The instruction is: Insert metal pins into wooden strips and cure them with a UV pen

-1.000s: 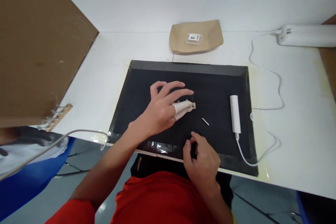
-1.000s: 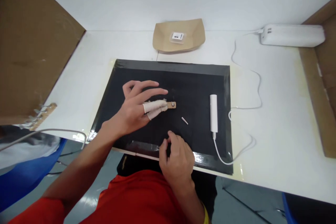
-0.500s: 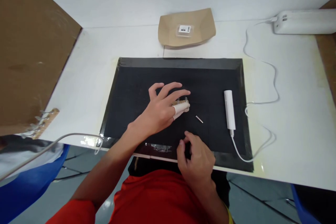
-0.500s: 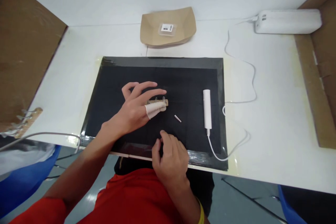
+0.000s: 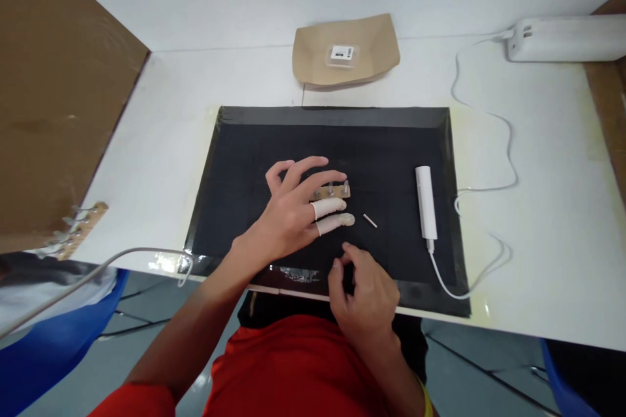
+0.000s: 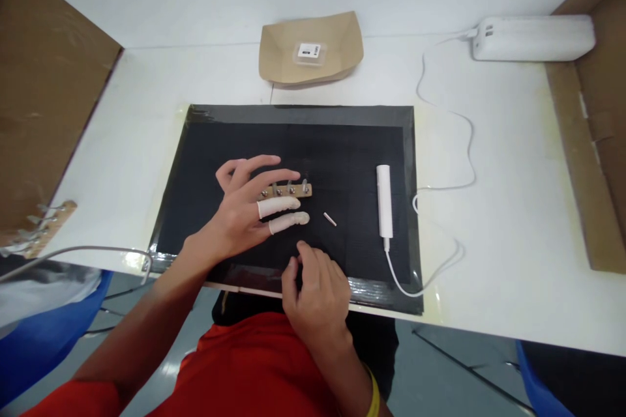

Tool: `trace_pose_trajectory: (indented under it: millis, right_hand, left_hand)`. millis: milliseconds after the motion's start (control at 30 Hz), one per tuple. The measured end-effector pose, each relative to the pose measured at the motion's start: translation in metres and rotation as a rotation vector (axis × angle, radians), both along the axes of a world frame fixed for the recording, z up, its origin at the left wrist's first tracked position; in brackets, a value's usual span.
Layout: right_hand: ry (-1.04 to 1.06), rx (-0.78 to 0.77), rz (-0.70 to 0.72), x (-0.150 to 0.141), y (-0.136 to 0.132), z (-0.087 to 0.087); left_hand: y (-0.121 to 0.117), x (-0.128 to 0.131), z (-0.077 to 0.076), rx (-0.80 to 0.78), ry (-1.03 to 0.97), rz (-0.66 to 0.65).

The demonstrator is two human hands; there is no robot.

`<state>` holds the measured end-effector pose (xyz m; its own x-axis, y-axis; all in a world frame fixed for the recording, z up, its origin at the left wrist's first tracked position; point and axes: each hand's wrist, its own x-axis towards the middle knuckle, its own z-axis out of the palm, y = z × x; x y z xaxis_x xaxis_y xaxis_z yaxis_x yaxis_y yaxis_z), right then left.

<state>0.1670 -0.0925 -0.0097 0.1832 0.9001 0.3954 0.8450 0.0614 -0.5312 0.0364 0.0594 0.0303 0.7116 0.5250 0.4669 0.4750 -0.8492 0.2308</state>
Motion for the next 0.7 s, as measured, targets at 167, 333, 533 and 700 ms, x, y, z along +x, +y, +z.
trace_pose_trajectory:
  millis: [167,333,533,700]
  right_hand:
    - [-0.007,0.008,-0.001,0.0,-0.001,0.0]
    - [-0.001,0.015,-0.004,0.001,-0.002,0.0]
    - [0.136,0.006,0.009,0.002,-0.001,0.004]
    - [0.479,-0.052,-0.085,0.02,-0.009,0.019]
  left_hand:
    - [0.004,-0.008,0.006,0.031,-0.059,0.129]
    - [0.002,-0.039,0.009,-0.077,0.051,0.271]
    - [-0.015,-0.083,-0.008,-0.207,0.107,0.364]
    - [-0.019,-0.101,-0.021,-0.268,0.148,0.428]
